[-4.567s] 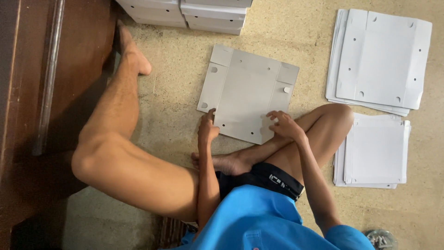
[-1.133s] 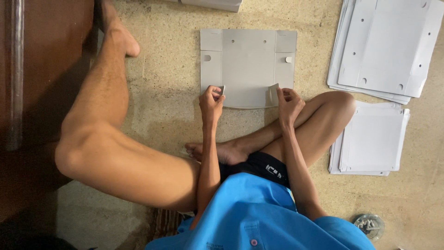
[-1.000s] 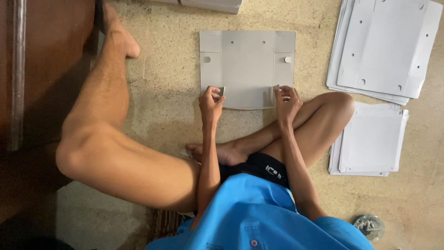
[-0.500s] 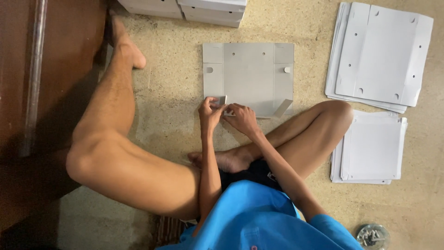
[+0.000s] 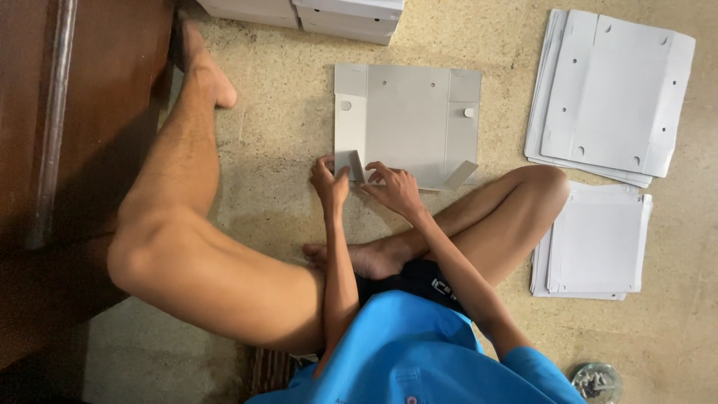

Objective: The person assembles a cardboard box by hand while sitting on the floor, folding the side tabs into place and then placing the finished lid on top.

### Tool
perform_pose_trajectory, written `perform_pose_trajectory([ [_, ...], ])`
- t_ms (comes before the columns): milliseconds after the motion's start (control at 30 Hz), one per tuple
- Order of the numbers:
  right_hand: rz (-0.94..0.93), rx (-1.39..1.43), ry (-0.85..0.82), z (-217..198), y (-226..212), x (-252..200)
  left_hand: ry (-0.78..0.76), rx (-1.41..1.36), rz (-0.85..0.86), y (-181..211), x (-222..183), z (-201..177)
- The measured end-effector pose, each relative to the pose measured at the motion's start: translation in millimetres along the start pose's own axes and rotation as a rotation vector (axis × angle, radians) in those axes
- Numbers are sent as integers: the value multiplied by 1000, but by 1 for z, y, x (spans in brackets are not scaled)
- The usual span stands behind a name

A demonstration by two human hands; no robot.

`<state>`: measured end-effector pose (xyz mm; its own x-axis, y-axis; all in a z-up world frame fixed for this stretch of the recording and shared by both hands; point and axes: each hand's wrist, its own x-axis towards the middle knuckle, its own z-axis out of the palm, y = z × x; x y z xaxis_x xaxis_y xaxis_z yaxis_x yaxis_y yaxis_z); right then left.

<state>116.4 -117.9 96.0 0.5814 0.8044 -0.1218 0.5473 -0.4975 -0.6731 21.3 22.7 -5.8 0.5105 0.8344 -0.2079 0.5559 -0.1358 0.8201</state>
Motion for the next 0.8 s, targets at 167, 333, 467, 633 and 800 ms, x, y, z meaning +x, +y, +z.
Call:
perform_pose_trajectory([
  [167,30,105,18,1,-2,0,-209,-260,-136,66,-14,-33],
  [333,68,170,36,1,15,2,-301,-215,-94,65,-14,-31],
  [467,96,255,65,1,22,1,-327,-237,-149,70,-15,-27],
  [633,121,277,108,-2,18,0,-323,-318,-207,64,-15,-18],
  [800,106,317,117,-13,15,-2,-299,-398,-214,83,-21,-19],
])
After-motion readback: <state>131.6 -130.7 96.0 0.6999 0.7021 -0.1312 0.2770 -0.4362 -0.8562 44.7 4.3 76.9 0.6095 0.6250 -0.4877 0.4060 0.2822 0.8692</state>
